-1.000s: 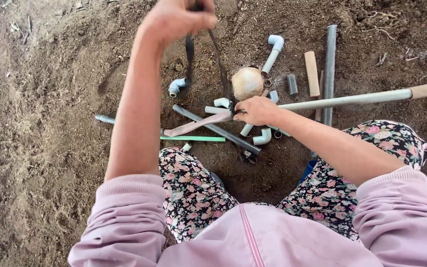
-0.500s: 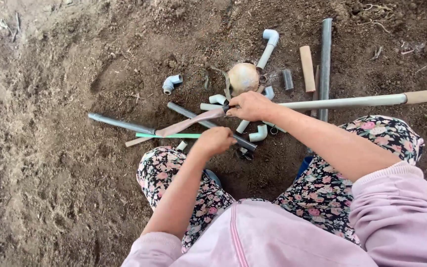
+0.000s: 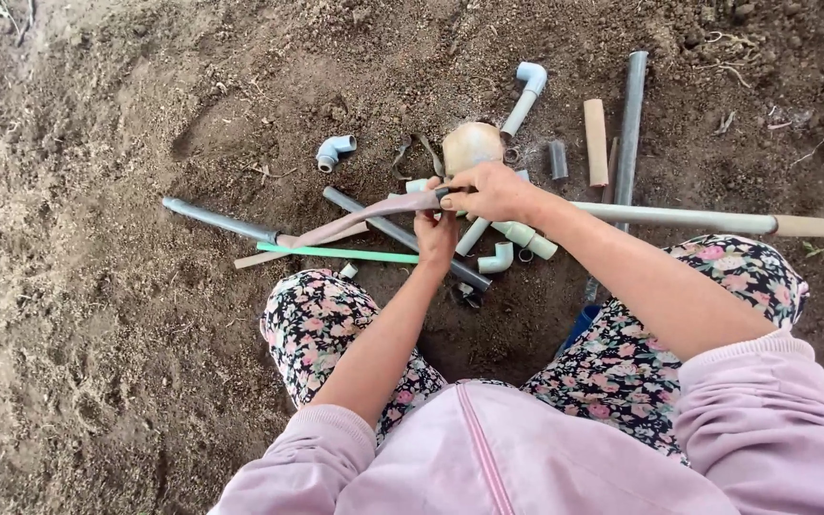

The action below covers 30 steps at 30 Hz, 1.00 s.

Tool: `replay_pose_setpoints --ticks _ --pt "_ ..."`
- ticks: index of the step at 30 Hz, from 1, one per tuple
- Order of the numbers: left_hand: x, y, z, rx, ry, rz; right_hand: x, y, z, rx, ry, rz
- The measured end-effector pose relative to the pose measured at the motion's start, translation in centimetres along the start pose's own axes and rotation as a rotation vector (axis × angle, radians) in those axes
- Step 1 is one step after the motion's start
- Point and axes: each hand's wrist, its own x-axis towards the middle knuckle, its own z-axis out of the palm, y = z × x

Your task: Wrapping grey adhesive tape around PVC pipe joints and sections to seal or mark them.

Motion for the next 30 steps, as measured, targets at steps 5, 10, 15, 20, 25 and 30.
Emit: replay_pose_setpoints --ticks 5,10,15,20,25,30 --pt "0.9 -1.1 -1.7 0.481 0.071 -0.070 0.5 1.2 0.7 -0.130 0.009 0.028" --pt "1.1 -1.5 -2.8 0.540 -0.001 -0.116 0.4 1.5 0.6 -0.248 -0.002 -0.006" --pt "0.9 0.1 -2.8 0.625 -0.152 -0.218 0.2 1.9 0.4 -0.322 -0.008 -0.004" --pt "-0.5 5.4 -1.7 0.515 -0.217 -0.379 -0.3 0.4 -0.6 -0.301 0.002 0.031" --pt "-1.2 8.1 -0.9 0.524 -0.236 -0.457 -1.5 -0.2 -0.4 -0.249 0.003 0.008" --pt "-1.3 9.3 -0.8 0.645 -0.269 -0.515 0.4 2.7 0.8 -0.303 0.018 -0.035"
